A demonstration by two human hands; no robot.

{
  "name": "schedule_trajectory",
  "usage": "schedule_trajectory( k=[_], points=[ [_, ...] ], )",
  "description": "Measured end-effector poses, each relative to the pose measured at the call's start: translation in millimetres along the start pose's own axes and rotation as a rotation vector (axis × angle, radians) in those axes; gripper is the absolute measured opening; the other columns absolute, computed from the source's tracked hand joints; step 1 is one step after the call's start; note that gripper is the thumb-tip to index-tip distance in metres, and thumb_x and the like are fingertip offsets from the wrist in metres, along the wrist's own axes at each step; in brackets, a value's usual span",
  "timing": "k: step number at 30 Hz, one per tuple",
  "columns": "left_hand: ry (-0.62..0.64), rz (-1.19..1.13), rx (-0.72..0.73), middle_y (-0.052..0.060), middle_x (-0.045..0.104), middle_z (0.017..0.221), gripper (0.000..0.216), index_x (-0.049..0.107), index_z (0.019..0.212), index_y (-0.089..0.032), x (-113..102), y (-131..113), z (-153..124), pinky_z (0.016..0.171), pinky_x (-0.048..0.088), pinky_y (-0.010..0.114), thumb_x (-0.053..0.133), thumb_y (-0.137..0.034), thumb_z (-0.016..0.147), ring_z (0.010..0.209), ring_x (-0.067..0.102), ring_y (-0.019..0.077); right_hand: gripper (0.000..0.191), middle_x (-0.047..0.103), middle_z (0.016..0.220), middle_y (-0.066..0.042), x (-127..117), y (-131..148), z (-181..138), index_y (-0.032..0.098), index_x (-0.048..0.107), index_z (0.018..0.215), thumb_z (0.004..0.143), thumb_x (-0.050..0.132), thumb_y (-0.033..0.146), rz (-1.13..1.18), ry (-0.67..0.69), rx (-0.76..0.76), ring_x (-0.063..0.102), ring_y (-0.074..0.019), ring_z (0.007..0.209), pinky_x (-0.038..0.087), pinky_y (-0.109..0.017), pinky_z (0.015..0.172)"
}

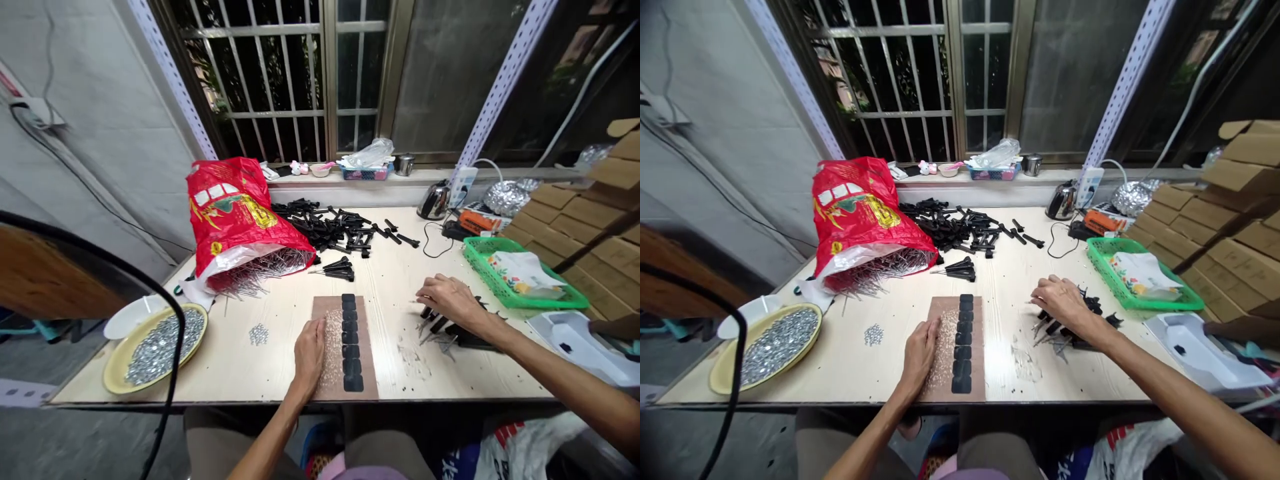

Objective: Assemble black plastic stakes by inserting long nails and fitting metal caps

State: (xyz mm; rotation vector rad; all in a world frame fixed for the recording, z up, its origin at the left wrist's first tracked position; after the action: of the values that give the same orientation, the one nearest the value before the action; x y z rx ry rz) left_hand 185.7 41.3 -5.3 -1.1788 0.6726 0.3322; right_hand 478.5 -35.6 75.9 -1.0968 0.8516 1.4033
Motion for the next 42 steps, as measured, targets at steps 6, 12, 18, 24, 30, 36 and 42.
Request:
schedule_trajectory(
  k=[6, 12, 18, 24, 30, 36, 42],
  points=[
    [-0.003, -0.118, 0.002, 0.009, 0.066, 0.107, 0.036, 0.065, 0.109, -0.018, 0, -7, -5, 0.088, 0.047, 0.035, 0.036, -0.033, 0.094, 0.098, 0.062, 0.0203, 0.028, 0.065, 0.086, -0.006, 17, 58, 96, 0.02, 0.068, 0.091, 0.095, 0.044, 0.033, 0.099, -0.027, -0.048, 0.052, -0.0169, 0.08, 0.035, -0.027, 0.068],
    [-0.197, -0.114, -0.008, 0.007, 0.064, 0.095, 0.029, 0.065, 0.109, -0.019, -65, 17, -24, 0.076, 0.048, 0.027, 0.044, -0.029, 0.092, 0.087, 0.061, 0.0164, 0.024, 0.065, 0.094, -0.008, 104, 145, 196, 0.02, 0.064, 0.103, 0.094, 0.042, 0.023, 0.052, 0.077, -0.158, 0.049, -0.0211, 0.091, 0.03, -0.031, 0.075],
    [-0.334, 0.176, -0.12, 0.008, 0.061, 0.092, 0.029, 0.064, 0.109, -0.016, -142, 91, -31, 0.077, 0.046, 0.031, 0.045, -0.029, 0.092, 0.085, 0.06, 0.0184, 0.024, 0.059, 0.097, -0.013, 139, 147, 204, 0.014, 0.064, 0.094, 0.092, 0.041, 0.017, 0.062, 0.052, -0.182, 0.045, -0.0239, 0.091, 0.03, -0.034, 0.076],
    [-0.161, 0.289, -0.123, 0.007, 0.058, 0.09, 0.028, 0.063, 0.108, -0.016, -132, 117, -18, 0.076, 0.046, 0.031, 0.043, -0.027, 0.092, 0.084, 0.059, 0.0189, 0.027, 0.06, 0.102, -0.009, 100, 136, 187, 0.016, 0.06, 0.11, 0.094, 0.039, 0.02, 0.105, -0.225, -0.241, 0.046, -0.0227, 0.092, 0.035, -0.033, 0.079],
    [-0.147, 0.366, -0.177, 0.006, 0.058, 0.088, 0.022, 0.066, 0.098, -0.016, -126, 118, -17, 0.071, 0.044, 0.028, 0.047, -0.024, 0.09, 0.079, 0.059, 0.0177, 0.026, 0.063, 0.099, -0.008, 50, 152, 152, 0.015, 0.059, 0.114, 0.094, 0.043, 0.02, 0.228, -0.305, -0.291, 0.05, -0.0211, 0.089, 0.041, -0.032, 0.08],
    [-0.126, 0.404, -0.238, 0.005, 0.059, 0.089, 0.016, 0.065, 0.089, -0.018, -123, 120, -7, 0.068, 0.042, 0.028, 0.051, -0.023, 0.087, 0.078, 0.059, 0.0178, 0.027, 0.063, 0.099, -0.009, 37, 183, 113, 0.016, 0.058, 0.116, 0.093, 0.044, 0.017, 0.388, -0.274, -0.326, 0.056, -0.0194, 0.09, 0.046, -0.033, 0.078],
    [-0.233, -0.101, -0.419, 0.003, 0.057, 0.071, 0.008, 0.062, 0.071, -0.016, -135, 136, -8, 0.06, 0.041, 0.024, 0.063, -0.022, 0.075, 0.066, 0.054, 0.0139, 0.028, 0.06, 0.102, -0.009, 30, 205, 93, 0.019, 0.059, 0.115, 0.094, 0.042, 0.017, 0.54, -0.207, -0.288, 0.058, -0.0188, 0.095, 0.051, -0.032, 0.078]
  ],
)
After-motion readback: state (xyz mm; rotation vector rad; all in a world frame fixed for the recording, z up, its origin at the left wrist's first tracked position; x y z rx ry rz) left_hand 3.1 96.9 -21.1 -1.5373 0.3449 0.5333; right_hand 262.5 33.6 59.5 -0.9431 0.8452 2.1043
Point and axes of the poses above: each hand's wrist, its own z-axis towards the middle knuckle, its own x-axis out of the palm, y = z × x, the point moved 10 cm from there along z, towards the middle knuckle
